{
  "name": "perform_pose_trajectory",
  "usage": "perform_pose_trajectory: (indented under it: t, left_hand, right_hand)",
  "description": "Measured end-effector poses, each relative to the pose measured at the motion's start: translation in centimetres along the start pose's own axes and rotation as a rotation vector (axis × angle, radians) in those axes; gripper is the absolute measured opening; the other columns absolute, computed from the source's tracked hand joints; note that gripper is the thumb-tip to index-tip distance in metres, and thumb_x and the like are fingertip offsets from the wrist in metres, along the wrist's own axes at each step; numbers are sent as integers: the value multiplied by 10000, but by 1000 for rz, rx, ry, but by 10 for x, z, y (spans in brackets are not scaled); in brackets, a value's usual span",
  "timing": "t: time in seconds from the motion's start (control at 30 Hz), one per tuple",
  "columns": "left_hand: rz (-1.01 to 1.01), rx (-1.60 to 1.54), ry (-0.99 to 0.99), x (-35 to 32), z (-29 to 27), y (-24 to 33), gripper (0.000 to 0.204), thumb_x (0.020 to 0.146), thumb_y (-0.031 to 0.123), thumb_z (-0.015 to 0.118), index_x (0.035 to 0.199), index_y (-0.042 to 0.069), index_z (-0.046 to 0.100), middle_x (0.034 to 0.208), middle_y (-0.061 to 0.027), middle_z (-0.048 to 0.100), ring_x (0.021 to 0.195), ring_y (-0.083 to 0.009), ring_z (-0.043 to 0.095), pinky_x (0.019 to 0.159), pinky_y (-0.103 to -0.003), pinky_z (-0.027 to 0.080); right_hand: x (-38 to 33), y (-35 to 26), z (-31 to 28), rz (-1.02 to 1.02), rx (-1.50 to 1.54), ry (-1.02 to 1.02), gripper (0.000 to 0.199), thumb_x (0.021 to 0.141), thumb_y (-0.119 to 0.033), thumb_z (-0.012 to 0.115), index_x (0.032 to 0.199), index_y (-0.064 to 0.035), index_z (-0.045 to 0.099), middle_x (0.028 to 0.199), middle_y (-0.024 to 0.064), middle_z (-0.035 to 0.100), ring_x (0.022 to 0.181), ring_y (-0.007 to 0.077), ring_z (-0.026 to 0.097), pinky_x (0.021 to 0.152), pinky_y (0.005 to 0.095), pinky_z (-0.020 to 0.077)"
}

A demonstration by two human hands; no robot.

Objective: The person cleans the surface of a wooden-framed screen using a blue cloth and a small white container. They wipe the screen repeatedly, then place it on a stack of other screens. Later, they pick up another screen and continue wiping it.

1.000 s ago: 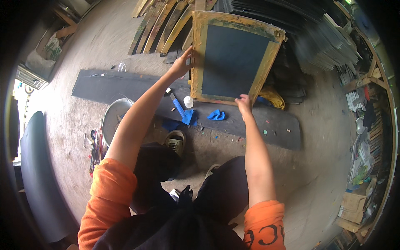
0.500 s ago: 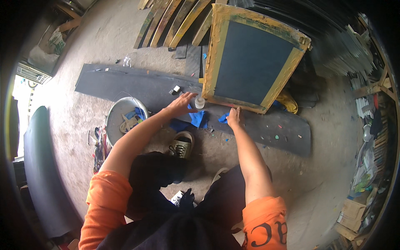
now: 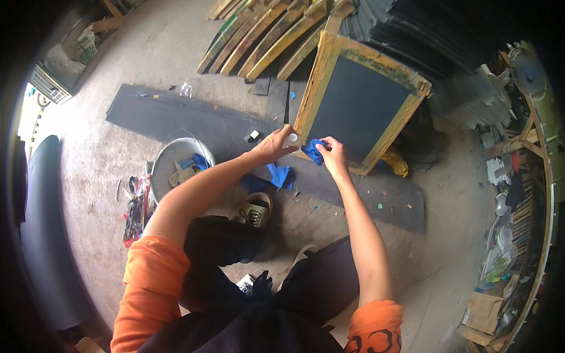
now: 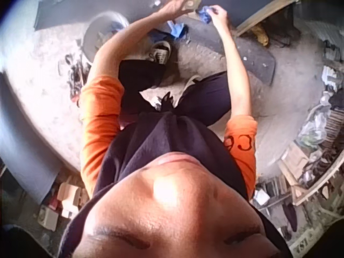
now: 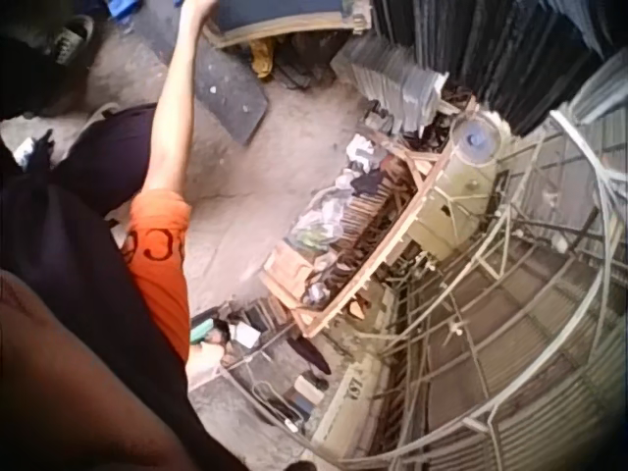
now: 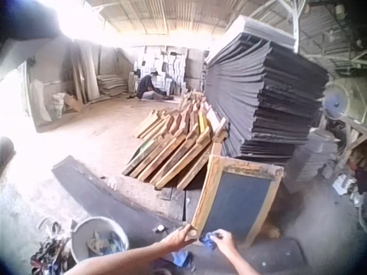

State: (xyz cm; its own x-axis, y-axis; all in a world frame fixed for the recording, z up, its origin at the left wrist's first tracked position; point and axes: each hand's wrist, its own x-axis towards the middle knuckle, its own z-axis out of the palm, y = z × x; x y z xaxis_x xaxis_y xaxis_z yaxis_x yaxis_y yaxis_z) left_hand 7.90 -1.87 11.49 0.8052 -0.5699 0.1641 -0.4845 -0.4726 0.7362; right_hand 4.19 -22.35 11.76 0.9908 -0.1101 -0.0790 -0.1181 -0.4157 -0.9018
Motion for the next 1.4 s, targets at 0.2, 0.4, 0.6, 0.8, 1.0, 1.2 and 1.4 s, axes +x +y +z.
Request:
perform_pose_trajectory:
  t: [0.2, 0.4, 0.6, 0.8, 1.0, 1.2, 1.4]
  left_hand:
    - [118, -292, 201, 6, -70, 100, 595, 793, 401, 618, 1181, 14, 385, 877, -137, 595, 855, -212, 584, 744, -358, 437]
    - [0, -181, 74, -19, -92, 153, 606, 784, 499, 585, 1141, 23, 471, 746, -134, 583, 679, -180, 560, 615, -322, 433]
    - [-17, 298, -97, -32, -66, 145, 526, 786, 486, 564, 1082, 54, 516, 777, -213, 618, 755, -373, 606, 694, -434, 476]
    - [-2, 580, -94, -27, -50, 152, 463, 764, 442, 594, 1005, 52, 534, 697, -176, 612, 696, -334, 620, 619, -413, 487]
    - [102, 1034, -186, -12, -24, 160, 258, 711, 277, 667, 780, 37, 600, 687, -70, 630, 676, -213, 641, 562, -325, 484]
    - [-22, 822, -154, 8, -13, 159, 338, 751, 380, 625, 884, 70, 607, 778, -93, 639, 781, -242, 635, 646, -358, 486]
    - [33, 11, -133, 13, -10, 76, 538, 728, 358, 685, 1112, 23, 511, 912, -193, 616, 836, -318, 612, 709, -370, 471]
  right_hand:
    - [-32, -87, -34, -210, 333, 130, 142, 796, -89, 608, 866, 34, 611, 780, 15, 625, 718, 52, 540, 671, 211, 431]
    - [-56, -89, -48, -278, 337, 206, 177, 792, -125, 633, 875, 30, 614, 759, 10, 613, 701, 55, 524, 655, 208, 420]
    - [-75, -67, -33, -44, 521, 25, 121, 821, -119, 581, 857, -5, 601, 775, 6, 596, 685, 56, 523, 637, 202, 402]
    - [-73, -62, -28, 46, 615, -65, 176, 886, -112, 463, 857, 10, 585, 824, 43, 600, 750, 108, 570, 738, 261, 473]
    - [-65, -43, -15, 62, 595, -80, 158, 858, -83, 506, 833, 33, 611, 795, 36, 600, 704, 95, 546, 633, 229, 442]
    - [-51, -23, -40, 76, 590, -24, 173, 849, -133, 533, 876, 17, 615, 805, 30, 612, 748, 93, 565, 652, 239, 447]
    - [-48, -32, -85, 109, 701, -87, 111, 831, -122, 588, 885, -26, 600, 813, 19, 602, 709, 85, 551, 658, 226, 449]
